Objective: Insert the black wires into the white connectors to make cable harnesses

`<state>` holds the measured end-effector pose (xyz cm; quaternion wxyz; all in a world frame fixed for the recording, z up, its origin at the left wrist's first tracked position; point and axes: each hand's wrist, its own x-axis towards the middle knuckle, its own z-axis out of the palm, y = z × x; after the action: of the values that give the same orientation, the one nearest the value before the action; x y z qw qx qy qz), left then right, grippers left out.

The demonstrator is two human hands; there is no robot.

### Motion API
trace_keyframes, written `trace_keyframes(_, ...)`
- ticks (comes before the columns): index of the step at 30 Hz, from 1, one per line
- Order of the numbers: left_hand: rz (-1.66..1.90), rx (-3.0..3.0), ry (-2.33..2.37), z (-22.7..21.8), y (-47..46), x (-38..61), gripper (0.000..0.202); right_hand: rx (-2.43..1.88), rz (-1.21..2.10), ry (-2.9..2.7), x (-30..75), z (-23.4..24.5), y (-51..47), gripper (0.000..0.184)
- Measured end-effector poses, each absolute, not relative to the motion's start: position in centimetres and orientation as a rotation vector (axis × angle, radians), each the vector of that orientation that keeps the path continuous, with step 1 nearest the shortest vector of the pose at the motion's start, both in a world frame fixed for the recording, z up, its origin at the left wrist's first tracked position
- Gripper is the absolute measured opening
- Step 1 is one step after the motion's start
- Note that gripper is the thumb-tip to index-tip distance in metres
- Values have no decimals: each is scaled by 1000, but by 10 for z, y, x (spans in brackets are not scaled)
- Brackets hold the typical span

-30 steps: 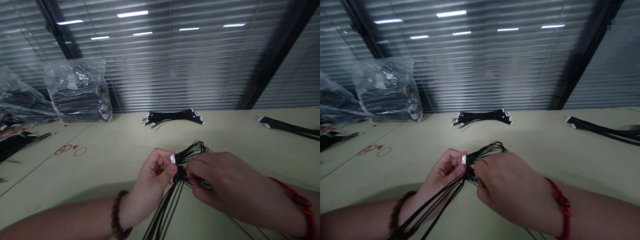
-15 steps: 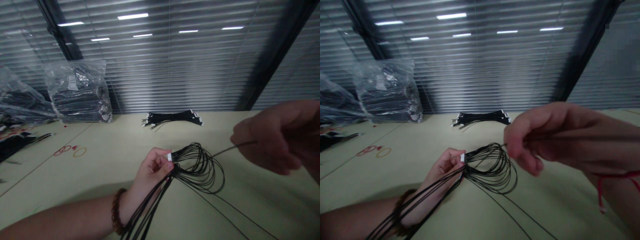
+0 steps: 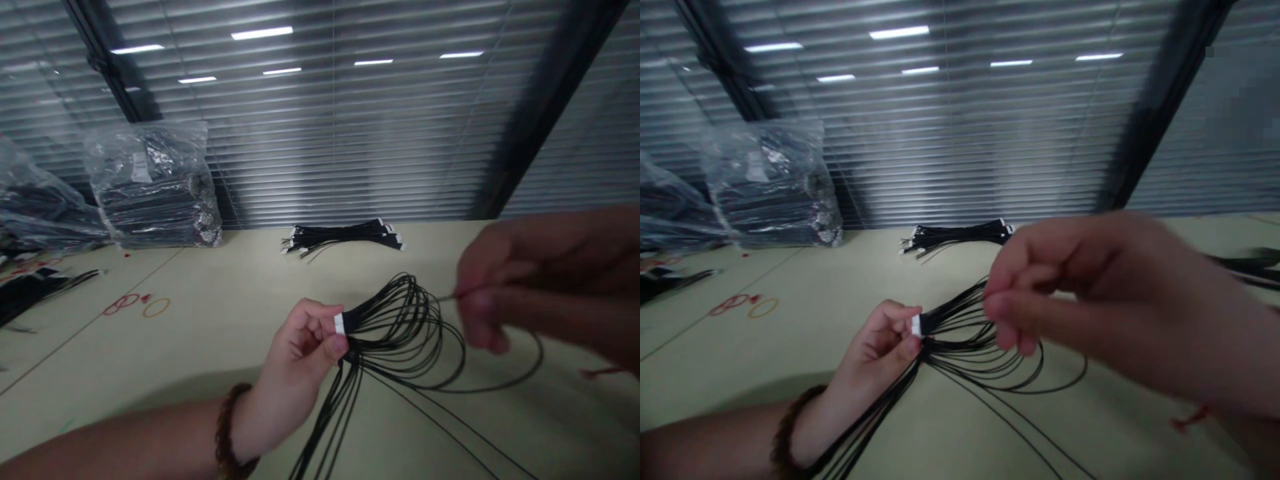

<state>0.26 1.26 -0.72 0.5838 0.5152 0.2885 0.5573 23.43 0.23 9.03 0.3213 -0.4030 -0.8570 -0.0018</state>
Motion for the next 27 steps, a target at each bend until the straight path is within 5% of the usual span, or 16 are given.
trace_keyframes(3,1311,1192,633,-7,11,2,18,-1079,184,-2365,206,73,-7,13)
trace_keyframes(16,1320,1109,544,-5,9,5,17,-1002,-310,-2345,192,51,-9,15)
trace_keyframes(27,1341,1087,463,-3,8,8,19,-977,-377,-2329,184,43,-14,20)
